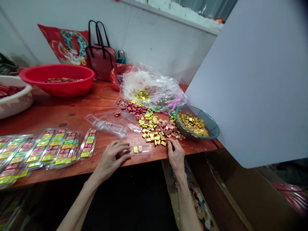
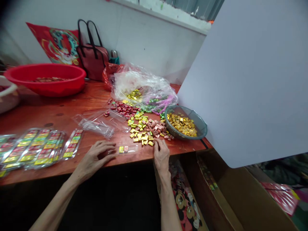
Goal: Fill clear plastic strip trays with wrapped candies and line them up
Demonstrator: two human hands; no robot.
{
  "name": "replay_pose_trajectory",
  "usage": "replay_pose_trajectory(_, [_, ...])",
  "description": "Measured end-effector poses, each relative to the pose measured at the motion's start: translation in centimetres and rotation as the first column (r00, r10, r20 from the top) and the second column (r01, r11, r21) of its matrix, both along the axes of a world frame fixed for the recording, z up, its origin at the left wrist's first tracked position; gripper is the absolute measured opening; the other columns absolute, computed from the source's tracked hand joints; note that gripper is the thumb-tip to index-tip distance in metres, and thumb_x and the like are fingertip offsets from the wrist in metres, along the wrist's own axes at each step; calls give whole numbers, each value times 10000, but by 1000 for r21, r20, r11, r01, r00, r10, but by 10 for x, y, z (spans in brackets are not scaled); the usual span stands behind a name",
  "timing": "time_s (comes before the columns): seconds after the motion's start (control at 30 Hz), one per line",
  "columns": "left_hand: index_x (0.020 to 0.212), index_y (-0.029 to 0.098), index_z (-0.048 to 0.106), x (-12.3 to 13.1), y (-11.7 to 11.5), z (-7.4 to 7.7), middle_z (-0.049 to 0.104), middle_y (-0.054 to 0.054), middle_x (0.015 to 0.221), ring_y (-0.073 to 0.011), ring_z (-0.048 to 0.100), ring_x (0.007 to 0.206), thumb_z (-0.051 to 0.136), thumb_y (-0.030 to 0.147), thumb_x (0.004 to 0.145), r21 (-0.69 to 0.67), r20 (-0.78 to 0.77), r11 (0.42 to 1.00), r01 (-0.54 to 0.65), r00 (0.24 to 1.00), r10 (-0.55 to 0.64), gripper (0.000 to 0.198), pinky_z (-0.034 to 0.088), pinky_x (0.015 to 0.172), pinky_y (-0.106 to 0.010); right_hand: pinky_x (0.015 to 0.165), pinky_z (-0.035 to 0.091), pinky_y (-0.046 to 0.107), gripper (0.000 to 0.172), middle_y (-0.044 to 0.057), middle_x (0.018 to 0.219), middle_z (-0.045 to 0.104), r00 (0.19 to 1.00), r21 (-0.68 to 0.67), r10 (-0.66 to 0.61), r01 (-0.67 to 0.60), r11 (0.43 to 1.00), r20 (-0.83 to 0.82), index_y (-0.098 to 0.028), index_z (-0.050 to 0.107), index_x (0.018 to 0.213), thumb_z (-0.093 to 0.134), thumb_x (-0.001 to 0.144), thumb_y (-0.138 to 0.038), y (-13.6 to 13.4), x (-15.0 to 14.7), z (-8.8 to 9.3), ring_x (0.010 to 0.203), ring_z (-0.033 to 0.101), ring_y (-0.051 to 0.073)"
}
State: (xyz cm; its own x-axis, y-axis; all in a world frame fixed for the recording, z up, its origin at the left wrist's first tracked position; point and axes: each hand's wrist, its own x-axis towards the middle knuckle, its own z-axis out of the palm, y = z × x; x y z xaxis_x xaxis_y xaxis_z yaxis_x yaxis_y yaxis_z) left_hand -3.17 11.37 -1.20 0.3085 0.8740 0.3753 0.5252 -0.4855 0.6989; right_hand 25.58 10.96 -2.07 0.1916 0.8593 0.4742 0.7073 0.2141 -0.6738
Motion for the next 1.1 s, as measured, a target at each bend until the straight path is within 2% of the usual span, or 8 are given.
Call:
replay_pose_trajectory(0.37, [982, 246, 700, 0, 0, 1, 673, -64, 1105, -253, 542, 1059, 643, 394, 845, 0, 5, 1000, 7, 1000, -7, 210, 468, 908, -445, 863, 459, 324, 239, 74, 969, 651, 999, 26, 32, -32, 999, -15, -180, 661, 1000, 446, 941, -266, -4, 2, 2, 919, 603, 187])
replay_pose_trajectory(0.63, [974, 236, 696, -1, 1, 0, 668, -72, 1108, -255, 534, 1070, 640, 385, 851, -2, -13, 1000, 24, 1000, -24, 201, 451, 921, -457, 729, 483, 291, 232, 65, 919, 591, 997, -91, 73, -72, 993, 6, -176, 676, 966, 519, 911, -337, 0, 6, 2, 798, 590, 173])
replay_pose_trajectory(0.83, [1002, 231, 686, -1, 1, -1, 657, -73, 1125, -251, 532, 1093, 649, 362, 849, -14, -18, 1000, 19, 1000, -19, 205, 438, 937, -446, 646, 450, 254, 177, 28, 852, 553, 993, -141, 120, -117, 983, 15, -179, 655, 889, 543, 900, -316, -1, 4, 7, 677, 545, 131])
replay_pose_trajectory(0.93, [994, 227, 687, -2, 0, -2, 656, -76, 1126, -252, 532, 1098, 651, 356, 848, -16, -16, 1000, 15, 1000, -15, 198, 435, 940, -446, 641, 437, 253, 146, 23, 834, 558, 991, -146, 130, -127, 981, 12, -179, 629, 867, 539, 898, -289, -4, 2, 10, 681, 537, 133])
replay_pose_trajectory(1.1, [997, 227, 683, -3, -1, -4, 661, -71, 1112, -244, 534, 1090, 658, 353, 845, 7, -8, 1000, 10, 1000, -10, 199, 436, 935, -433, 666, 439, 263, 176, 42, 886, 575, 991, -146, 128, -122, 982, 38, -175, 635, 986, 506, 905, -264, -6, 0, 10, 716, 545, 145])
